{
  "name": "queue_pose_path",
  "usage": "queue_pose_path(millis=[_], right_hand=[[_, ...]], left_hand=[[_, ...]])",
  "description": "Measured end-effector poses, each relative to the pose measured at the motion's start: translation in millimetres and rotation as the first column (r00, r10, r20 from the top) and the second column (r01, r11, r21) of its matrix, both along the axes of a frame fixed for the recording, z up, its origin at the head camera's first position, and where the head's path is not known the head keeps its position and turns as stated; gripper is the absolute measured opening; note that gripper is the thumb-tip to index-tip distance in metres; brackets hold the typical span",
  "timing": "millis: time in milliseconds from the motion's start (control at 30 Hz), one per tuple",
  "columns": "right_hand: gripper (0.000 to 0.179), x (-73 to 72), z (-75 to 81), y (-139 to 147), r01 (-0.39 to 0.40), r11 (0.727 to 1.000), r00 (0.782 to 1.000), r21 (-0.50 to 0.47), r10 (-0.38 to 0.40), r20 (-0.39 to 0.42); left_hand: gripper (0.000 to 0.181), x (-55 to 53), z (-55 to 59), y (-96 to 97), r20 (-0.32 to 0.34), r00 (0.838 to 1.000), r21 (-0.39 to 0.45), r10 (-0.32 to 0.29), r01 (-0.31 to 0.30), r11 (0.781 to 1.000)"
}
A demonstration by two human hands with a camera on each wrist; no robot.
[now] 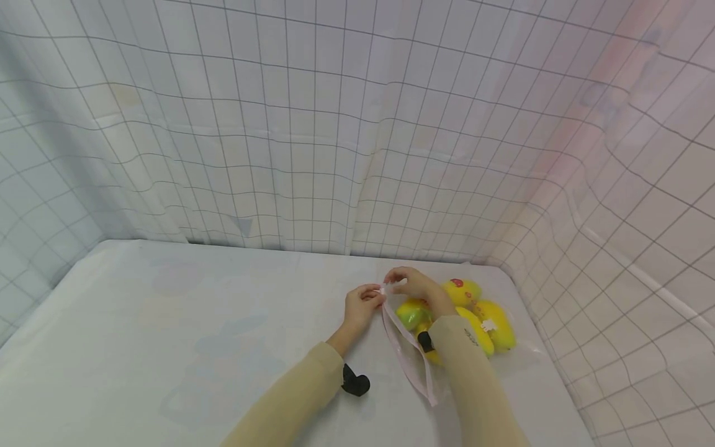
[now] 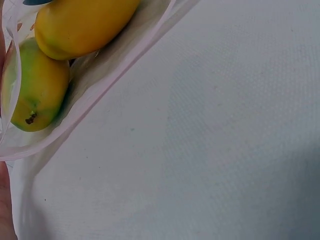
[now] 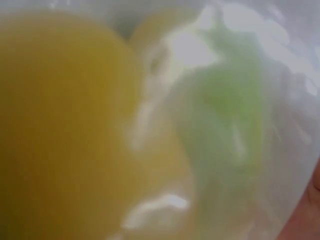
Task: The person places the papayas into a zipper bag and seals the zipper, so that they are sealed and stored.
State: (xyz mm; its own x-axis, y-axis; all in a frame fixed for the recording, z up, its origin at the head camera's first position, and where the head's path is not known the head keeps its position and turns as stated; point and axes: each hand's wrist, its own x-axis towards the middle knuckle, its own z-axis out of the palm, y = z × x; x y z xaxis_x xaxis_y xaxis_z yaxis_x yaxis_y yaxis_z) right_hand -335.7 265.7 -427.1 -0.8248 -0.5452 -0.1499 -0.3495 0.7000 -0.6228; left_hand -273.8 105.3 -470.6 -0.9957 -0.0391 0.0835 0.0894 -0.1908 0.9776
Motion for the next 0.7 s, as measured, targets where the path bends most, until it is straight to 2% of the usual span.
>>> queue_pose_path(millis=[167,533,600,700], right_hand=[[0.009,-1.8,-1.7,-1,0.009,0.999,1.0,-0.038,-0.009,0.01],[0.004,1.0,-1.9,-3,-0.003,0.998,1.0,-0.069,0.001,-0.03],[0.005,1.6,-1.9,-3,-0.005,0.998,0.999,-0.068,0.002,-0.036],[0.005,1.6,-2.6,-3,-0.002,0.998,0.999,-0.071,-0.001,-0.039]], left_hand=[[0.019,-0.3,0.0,0.5,-0.015,1.0,-0.01,0.006,-0.006,1.0],[0.014,0.8,2.1,2.4,-0.071,0.997,-0.067,0.014,-0.019,0.998],[0.013,-1.7,-1.5,4.1,-0.082,0.996,-0.075,0.019,-0.026,0.997],[0.01,-9.3,-13.8,8.6,-0.107,0.994,-0.102,0.03,-0.041,0.994]])
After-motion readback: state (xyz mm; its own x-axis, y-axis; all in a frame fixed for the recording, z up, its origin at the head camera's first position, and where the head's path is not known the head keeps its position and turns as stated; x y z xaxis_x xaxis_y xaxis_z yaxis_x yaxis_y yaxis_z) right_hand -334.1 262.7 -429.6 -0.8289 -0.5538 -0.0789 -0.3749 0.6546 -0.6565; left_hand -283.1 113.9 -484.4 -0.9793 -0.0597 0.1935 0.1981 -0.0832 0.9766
